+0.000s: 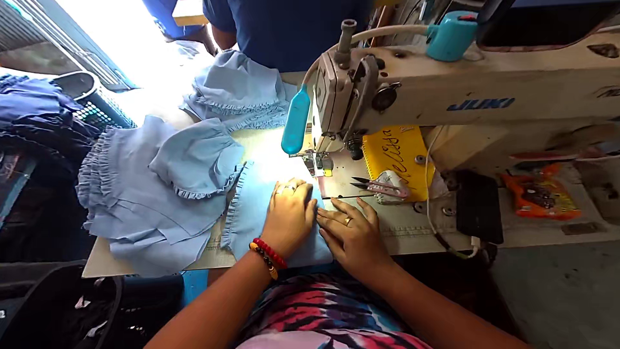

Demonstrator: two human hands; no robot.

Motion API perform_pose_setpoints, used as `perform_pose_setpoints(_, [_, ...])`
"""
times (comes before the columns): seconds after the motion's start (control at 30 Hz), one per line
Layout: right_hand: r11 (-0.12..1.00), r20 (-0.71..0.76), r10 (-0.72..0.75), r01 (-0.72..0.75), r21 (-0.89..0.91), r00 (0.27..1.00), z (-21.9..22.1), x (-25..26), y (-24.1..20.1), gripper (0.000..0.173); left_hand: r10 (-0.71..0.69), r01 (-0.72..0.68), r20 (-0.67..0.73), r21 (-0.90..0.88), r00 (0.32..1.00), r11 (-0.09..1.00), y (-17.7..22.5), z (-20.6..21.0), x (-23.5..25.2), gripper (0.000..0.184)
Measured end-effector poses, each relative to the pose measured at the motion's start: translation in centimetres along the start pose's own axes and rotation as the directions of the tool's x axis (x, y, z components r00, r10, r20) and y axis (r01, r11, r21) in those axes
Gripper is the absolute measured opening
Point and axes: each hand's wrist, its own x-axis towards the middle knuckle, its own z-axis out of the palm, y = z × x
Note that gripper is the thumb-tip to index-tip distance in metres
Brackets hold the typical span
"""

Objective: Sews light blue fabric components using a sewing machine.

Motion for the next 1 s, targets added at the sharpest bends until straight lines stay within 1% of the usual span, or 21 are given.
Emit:
perform_pose_setpoints(0.1, [0.999, 0.012, -0.026, 0.026, -0.026, 1.000, -0.2, 0.3, 0.5, 0.036, 0.016, -0.015, 0.019, -0.046, 1.000, 0.999, -0.3, 0.6, -0.1, 0.040])
perform_pose_setpoints(0.23, [1.000, 0.025, 0.012, -0.011, -0.029, 1.000, 0.0, 1.6, 1.5, 0.041, 0.110, -0.107, 0.047, -0.052, 0.993, 0.993, -1.6, 0.3, 2.6, 0.042])
perform_pose_setpoints(0.4, [0.998, 0.032, 0.049, -0.047, -0.052, 0.998, 0.6, 2.6, 2.1, 0.043, 0.151, -0.149, 0.043, -0.052, 0.988, 0.987, -2.3, 0.3, 5.2, 0.041])
perform_pose_setpoints(0.57, [0.996, 0.044, 0.066, -0.063, -0.068, 0.997, 0.9, 3.2, 2.2, 0.043, 0.168, -0.165, 0.047, -0.059, 0.985, 0.985, -2.7, 0.1, 6.1, 0.038])
perform_pose_setpoints(0.8, [0.997, 0.027, 0.049, -0.047, -0.057, 0.998, 1.1, 3.2, 2.3, 0.043, 0.143, -0.138, 0.052, -0.086, 0.988, 0.987, -2.7, 0.0, 6.4, 0.038])
perform_pose_setpoints(0.87, [0.999, -0.059, 0.046, -0.047, -0.018, 0.997, 0.6, 2.7, 2.8, 0.038, 0.139, -0.134, 0.059, -0.084, 0.989, 0.988, -2.6, 0.1, 6.4, 0.039])
perform_pose_setpoints(0.93, [0.994, -0.201, 0.073, -0.088, -0.064, 0.977, -1.5, 2.1, 4.5, 0.034, 0.141, -0.137, 0.064, -0.055, 0.988, 0.989, -2.6, 0.0, 6.4, 0.039])
perform_pose_setpoints(1.0, [0.957, -0.316, 0.172, -0.234, -0.170, 0.933, -4.8, 1.2, 7.6, 0.037, 0.138, -0.134, 0.071, -0.059, 0.988, 0.989, -2.6, 0.1, 6.4, 0.039])
